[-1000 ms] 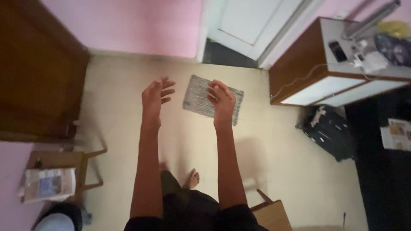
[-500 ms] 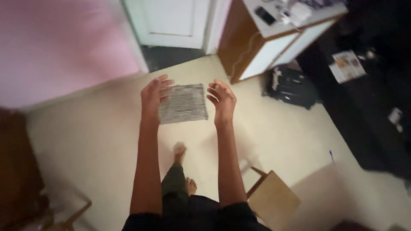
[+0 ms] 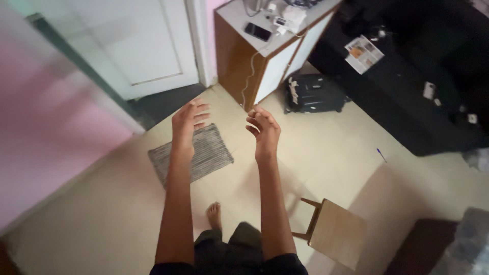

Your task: The person picks up a phone and charger from a couch, moves a newspaper on a desk, and places a black hat onto a stack of clothes on a bed.

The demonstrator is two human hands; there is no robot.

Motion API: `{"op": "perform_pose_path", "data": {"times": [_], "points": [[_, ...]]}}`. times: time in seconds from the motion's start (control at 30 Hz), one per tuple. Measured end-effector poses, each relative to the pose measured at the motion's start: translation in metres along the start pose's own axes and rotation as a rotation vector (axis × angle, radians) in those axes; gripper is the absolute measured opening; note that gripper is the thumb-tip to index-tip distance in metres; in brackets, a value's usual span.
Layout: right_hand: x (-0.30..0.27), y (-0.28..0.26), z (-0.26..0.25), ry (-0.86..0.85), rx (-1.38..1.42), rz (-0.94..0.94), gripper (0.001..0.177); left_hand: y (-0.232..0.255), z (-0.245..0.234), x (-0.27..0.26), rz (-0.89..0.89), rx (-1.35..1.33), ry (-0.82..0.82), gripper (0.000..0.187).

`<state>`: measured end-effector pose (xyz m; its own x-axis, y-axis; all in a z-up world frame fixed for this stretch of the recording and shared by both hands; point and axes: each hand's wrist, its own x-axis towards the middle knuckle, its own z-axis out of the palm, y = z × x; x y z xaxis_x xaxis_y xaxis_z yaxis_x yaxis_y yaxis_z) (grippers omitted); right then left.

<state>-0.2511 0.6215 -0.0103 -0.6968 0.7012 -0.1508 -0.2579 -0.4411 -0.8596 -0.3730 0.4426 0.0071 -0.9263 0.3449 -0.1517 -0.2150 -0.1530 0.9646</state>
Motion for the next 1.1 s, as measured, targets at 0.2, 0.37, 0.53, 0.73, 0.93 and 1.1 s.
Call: {"op": "perform_pose_path", "data": {"times": [0.2,0.37,0.53,0.73,0.93,1.1], "points": [[0.02,-0.017,-0.018,0.077,0.004,-0.051,0.026,-0.012,0.032,0.038,-0.063,-0.001,-0.103,0.043],[0.039,-0.043,-0.051,0.155,0.03,-0.077,0.026,-0.017,0.083,0.064,-0.099,0.019,-0.178,0.043],[0.072,-0.081,-0.089,0.277,0.065,-0.134,0.026,-0.011,0.152,0.078,-0.114,0.121,-0.283,0.045],[0.126,-0.144,-0.138,0.303,0.091,-0.27,0.024,-0.02,0.243,0.117,-0.13,0.052,-0.399,0.044],[0.164,-0.184,-0.19,0.334,0.082,-0.277,0.025,-0.043,0.324,0.142,-0.134,0.029,-0.407,0.043],[0.188,-0.2,-0.232,0.447,0.049,-0.253,0.026,-0.062,0.365,0.159,-0.152,0.089,-0.435,0.044]]}}
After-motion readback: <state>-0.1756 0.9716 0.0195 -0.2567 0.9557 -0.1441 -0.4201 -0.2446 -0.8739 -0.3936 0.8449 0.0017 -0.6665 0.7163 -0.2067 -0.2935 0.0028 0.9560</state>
